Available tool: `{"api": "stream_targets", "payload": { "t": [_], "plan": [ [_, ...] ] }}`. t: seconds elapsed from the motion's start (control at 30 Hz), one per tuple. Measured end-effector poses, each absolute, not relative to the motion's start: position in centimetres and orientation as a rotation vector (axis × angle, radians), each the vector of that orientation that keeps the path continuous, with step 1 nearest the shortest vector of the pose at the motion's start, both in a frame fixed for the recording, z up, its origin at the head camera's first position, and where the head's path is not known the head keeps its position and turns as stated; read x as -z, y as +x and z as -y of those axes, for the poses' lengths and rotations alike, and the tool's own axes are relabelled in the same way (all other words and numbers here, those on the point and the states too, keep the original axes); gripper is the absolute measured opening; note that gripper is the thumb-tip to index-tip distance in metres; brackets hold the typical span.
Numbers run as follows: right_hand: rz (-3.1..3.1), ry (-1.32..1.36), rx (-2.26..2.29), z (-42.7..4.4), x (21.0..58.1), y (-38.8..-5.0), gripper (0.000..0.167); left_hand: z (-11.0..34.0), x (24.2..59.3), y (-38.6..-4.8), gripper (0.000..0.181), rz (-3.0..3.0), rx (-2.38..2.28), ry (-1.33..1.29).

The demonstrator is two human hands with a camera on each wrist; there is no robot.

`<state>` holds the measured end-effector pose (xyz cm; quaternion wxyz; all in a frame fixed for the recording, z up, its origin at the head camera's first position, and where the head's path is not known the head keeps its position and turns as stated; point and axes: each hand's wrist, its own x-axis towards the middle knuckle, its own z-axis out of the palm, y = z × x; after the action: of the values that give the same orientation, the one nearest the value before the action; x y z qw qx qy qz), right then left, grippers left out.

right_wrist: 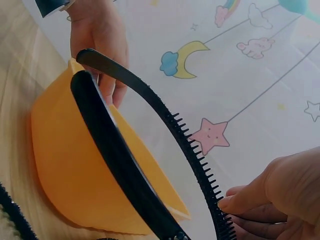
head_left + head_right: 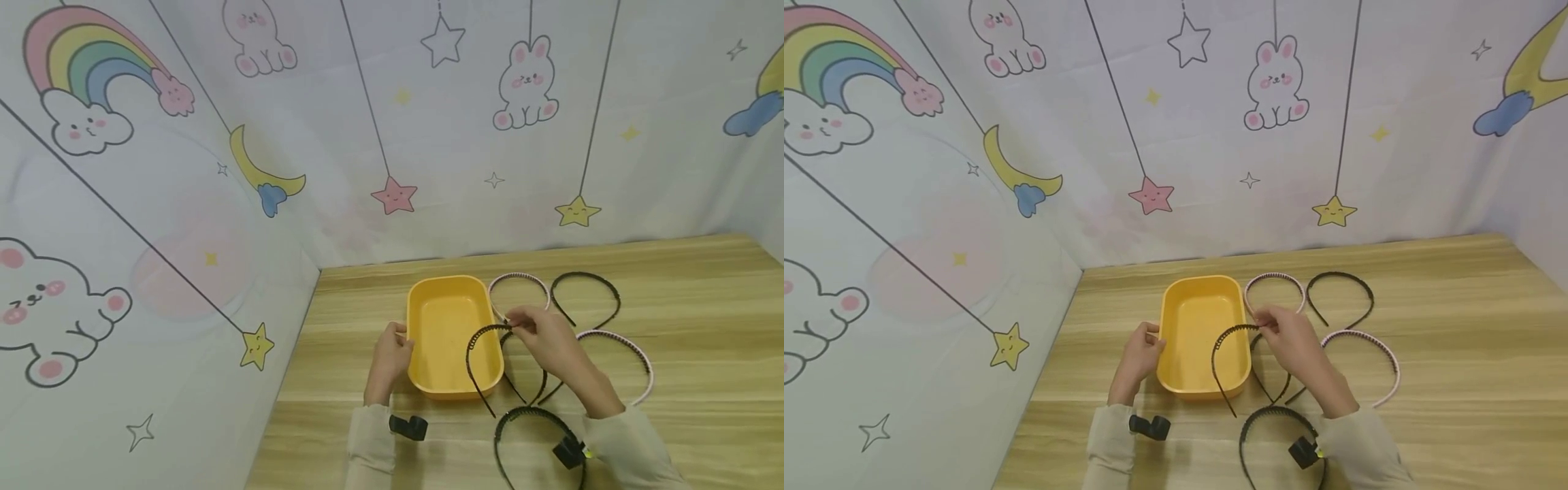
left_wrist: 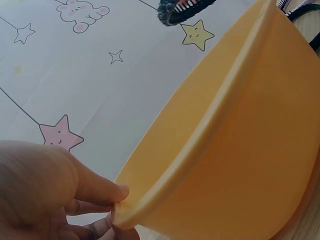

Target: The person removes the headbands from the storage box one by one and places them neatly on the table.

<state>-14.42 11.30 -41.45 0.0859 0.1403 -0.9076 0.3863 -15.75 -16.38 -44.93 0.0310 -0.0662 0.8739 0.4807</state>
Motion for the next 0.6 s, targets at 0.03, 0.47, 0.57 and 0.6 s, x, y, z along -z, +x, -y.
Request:
{"api": "stream_targets", "payload": {
  "t": [0.03,0.47,0.57,0.6],
  "plan": [
    [2.705,0.418,-1.156,-11.4,41.6,-14.2,0.022,16.4,44.9,-15.8,0.027,-2.693,-1.482,-0.203],
    [2.702,0.392,-1.156,-12.4,42.6,-12.9,0.020,16.4,45.1,-15.8,0.028,-2.679,-1.498,-0.213],
    [2.691,0.395,-1.152,-12.8,42.9,-12.7,0.021,16.4,45.1,-15.8,0.028,-2.688,-1.496,-0.200],
    [2.691,0.397,-1.144,-12.9,43.0,-12.6,0.021,16.4,45.1,-15.8,0.028,-2.691,-1.495,-0.195]
  ]
}}
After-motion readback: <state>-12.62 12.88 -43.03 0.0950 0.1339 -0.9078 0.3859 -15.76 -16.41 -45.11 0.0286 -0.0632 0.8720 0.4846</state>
